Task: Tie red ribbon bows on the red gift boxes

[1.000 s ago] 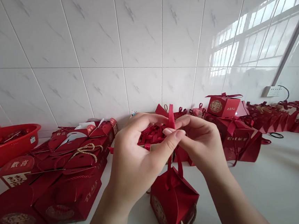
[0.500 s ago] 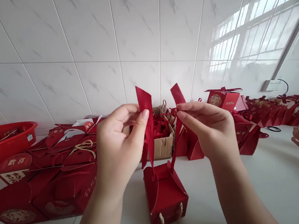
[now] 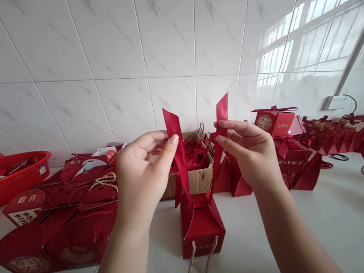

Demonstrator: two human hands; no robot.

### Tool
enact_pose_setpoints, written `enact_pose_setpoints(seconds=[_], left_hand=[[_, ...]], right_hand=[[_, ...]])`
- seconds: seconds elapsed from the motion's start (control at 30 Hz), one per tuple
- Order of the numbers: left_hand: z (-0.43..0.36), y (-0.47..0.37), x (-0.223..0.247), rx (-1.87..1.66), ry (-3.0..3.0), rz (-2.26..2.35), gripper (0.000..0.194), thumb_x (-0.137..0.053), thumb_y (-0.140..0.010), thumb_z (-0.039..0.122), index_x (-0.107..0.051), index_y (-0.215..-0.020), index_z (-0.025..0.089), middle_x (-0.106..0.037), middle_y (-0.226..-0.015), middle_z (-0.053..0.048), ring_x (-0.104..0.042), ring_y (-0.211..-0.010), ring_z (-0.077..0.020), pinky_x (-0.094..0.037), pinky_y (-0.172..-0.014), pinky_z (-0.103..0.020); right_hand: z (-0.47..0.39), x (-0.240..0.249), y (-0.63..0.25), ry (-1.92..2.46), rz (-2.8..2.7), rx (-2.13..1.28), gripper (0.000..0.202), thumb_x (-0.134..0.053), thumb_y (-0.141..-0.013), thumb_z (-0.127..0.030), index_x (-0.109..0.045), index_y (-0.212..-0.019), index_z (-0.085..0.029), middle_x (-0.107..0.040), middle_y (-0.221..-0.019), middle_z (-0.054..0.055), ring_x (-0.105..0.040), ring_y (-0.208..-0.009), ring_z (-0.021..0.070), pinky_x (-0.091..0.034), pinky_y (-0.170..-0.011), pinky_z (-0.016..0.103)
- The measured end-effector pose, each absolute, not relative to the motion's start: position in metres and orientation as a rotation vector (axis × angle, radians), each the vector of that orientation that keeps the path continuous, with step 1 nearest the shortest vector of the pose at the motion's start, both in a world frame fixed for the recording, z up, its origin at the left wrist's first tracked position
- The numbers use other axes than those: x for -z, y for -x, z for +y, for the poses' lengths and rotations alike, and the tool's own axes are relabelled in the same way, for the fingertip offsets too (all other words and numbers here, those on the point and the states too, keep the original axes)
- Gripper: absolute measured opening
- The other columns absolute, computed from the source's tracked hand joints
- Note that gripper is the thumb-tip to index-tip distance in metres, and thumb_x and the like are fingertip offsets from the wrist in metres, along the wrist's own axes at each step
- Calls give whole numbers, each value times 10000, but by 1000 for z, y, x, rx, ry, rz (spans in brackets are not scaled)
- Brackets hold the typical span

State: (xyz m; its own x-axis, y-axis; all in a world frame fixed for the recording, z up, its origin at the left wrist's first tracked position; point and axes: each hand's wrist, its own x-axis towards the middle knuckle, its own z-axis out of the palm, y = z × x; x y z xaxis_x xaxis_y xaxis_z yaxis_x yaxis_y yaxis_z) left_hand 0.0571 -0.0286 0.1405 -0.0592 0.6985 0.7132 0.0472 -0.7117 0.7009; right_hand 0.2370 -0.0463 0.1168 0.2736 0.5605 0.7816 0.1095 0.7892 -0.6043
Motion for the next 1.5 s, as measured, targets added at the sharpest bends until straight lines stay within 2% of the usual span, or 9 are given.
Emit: enact_pose_setpoints(seconds=[0.1, 0.2, 0.47, 0.67, 0.87, 1.17, 1.5], left_hand=[[-29, -57, -140, -1833, -1697, 826, 143, -731, -738, 269, -649, -844, 221, -726, -748, 7, -653, -630, -136, -516, -545, -216], [-29, -56, -141, -1857, -1679, 833, 185, -743, -730, 278, -572, -774, 223, -692, -668, 33, -610, -554, -108, -470, -477, -192], [-31, -61, -141, -1955, -1833, 768, 66, -713, -755, 199, -651, -775, 214, -718, -743, 16, -668, -675, -128, -541, -595, -211], [-33, -62, -141, -1944, -1841, 776, 65, -709, -767, 225, -645, -779, 224, -716, -777, 15, -675, -729, -141, -552, -653, -237], [-34, -61, -141, -1960, -1834, 821, 81, -707, -769, 260, -632, -787, 235, -711, -779, 7, -670, -728, -159, -547, -647, -266], [-33, -62, -142, -1952, -1852, 821, 81, -705, -768, 259, -632, -776, 225, -712, -765, 6, -665, -694, -152, -526, -589, -261], [-33, -61, -140, -1952, -1837, 881, 118, -702, -772, 319, -618, -826, 255, -718, -851, -5, -678, -776, -189, -547, -650, -307]], right_hand=[[-46, -116, -237, 588, -1292, -351, 270, -685, -789, -139, -719, -992, -314, -711, -1031, -20, -643, -966, 161, -549, -855, 331], [-47, -117, -237, 544, -1302, -345, 285, -667, -802, -122, -721, -1000, -319, -714, -1038, -28, -628, -1042, 168, -509, -955, 354], [-47, -116, -236, 531, -1328, -302, 277, -659, -796, -115, -733, -977, -311, -723, -1017, -26, -644, -1025, 178, -523, -928, 351], [-47, -116, -234, 524, -1328, -257, 259, -643, -805, -125, -738, -964, -306, -721, -1005, -18, -643, -1012, 185, -510, -926, 367], [-45, -115, -230, 544, -1365, -140, 261, -656, -790, -119, -740, -951, -305, -725, -947, -13, -647, -960, 189, -524, -877, 373], [-45, -115, -228, 525, -1363, -95, 288, -615, -822, -111, -729, -995, -312, -720, -1004, -16, -639, -1011, 192, -512, -907, 377], [-46, -117, -231, 512, -1328, -93, 296, -631, -810, -121, -724, -1002, -326, -714, -1025, -20, -631, -1053, 207, -491, -964, 411]])
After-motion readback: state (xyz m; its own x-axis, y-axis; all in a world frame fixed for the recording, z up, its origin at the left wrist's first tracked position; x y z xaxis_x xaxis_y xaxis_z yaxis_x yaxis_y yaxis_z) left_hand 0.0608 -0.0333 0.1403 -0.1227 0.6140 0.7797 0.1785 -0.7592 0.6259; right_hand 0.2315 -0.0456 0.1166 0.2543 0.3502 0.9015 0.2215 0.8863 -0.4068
